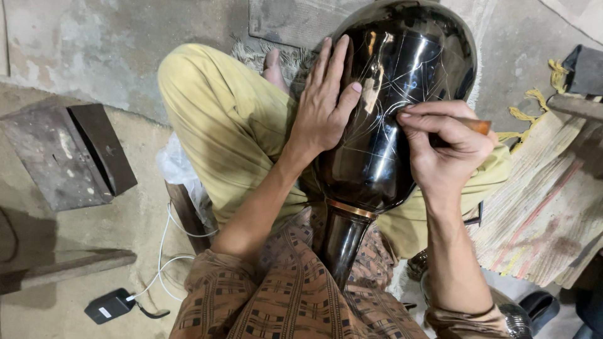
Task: The person sits cross-legged and uses a small hand tool to engrave a geometric pattern onto the surface of a large, dark, polished metal vase. The person holds the vase steady with one hand while carefully carving lines with the other.
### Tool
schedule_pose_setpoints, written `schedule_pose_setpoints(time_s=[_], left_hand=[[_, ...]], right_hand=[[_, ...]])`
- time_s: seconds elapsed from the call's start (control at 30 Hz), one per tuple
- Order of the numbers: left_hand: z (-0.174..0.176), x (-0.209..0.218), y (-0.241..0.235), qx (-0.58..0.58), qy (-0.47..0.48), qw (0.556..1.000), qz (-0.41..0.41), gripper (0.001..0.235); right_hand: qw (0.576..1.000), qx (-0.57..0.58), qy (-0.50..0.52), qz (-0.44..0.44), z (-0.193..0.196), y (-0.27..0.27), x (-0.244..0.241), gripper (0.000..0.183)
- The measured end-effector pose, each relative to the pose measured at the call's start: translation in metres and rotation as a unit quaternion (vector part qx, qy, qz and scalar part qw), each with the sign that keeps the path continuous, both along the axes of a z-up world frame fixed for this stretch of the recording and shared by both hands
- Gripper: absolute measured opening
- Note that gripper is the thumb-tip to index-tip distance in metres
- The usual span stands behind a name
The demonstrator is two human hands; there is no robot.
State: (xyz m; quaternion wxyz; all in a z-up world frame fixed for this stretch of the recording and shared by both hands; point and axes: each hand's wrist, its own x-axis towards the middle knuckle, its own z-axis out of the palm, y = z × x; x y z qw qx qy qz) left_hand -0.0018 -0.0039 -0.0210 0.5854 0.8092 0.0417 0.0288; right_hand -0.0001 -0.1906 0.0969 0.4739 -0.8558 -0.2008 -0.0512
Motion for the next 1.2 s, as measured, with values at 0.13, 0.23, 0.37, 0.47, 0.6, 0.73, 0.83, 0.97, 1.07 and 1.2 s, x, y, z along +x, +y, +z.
schedule_pose_setpoints(time_s=[0.13, 0.23, 0.37, 0.47, 0.6, 0.73, 0.83, 0.97, 1.07, 1.2], left_hand=[[0.0, 0.003, 0.001, 0.0, -0.016, 1.0, -0.007, 0.071], [0.0, 0.003, 0.0, 0.0, -0.01, 1.0, -0.01, 0.071], [-0.001, 0.002, 0.0, -0.003, -0.006, 1.0, -0.009, 0.071], [-0.002, 0.003, -0.001, 0.004, -0.009, 1.0, -0.013, 0.072], [-0.005, 0.004, -0.003, 0.008, -0.002, 1.0, -0.016, 0.072], [-0.006, 0.003, -0.003, 0.009, 0.007, 1.0, -0.017, 0.072], [-0.005, 0.003, -0.001, 0.008, 0.006, 1.0, -0.017, 0.072], [-0.004, 0.004, -0.003, 0.016, 0.015, 1.0, -0.022, 0.073], [-0.004, 0.004, -0.003, 0.017, 0.014, 1.0, -0.019, 0.073], [-0.004, 0.003, -0.003, 0.019, 0.005, 1.0, -0.017, 0.073]], right_hand=[[0.998, 0.024, 0.026, 0.042, 0.002, -0.008, 0.009, 0.018], [0.999, 0.029, 0.021, 0.028, 0.001, -0.008, 0.01, 0.017], [0.999, 0.022, -0.006, -0.028, -0.003, 0.001, 0.001, 0.015], [0.998, 0.028, -0.02, -0.061, -0.004, 0.008, -0.005, 0.014], [0.997, 0.034, -0.026, -0.063, -0.006, 0.007, -0.005, 0.013], [0.999, 0.009, -0.024, -0.02, -0.005, 0.001, 0.0, 0.014], [1.0, 0.01, -0.002, 0.015, -0.001, -0.005, 0.005, 0.014], [1.0, 0.02, -0.003, -0.008, -0.003, -0.004, 0.006, 0.013], [0.999, 0.017, -0.021, -0.033, -0.006, 0.001, 0.002, 0.013], [0.999, 0.014, -0.027, -0.038, -0.005, 0.004, -0.003, 0.013]])
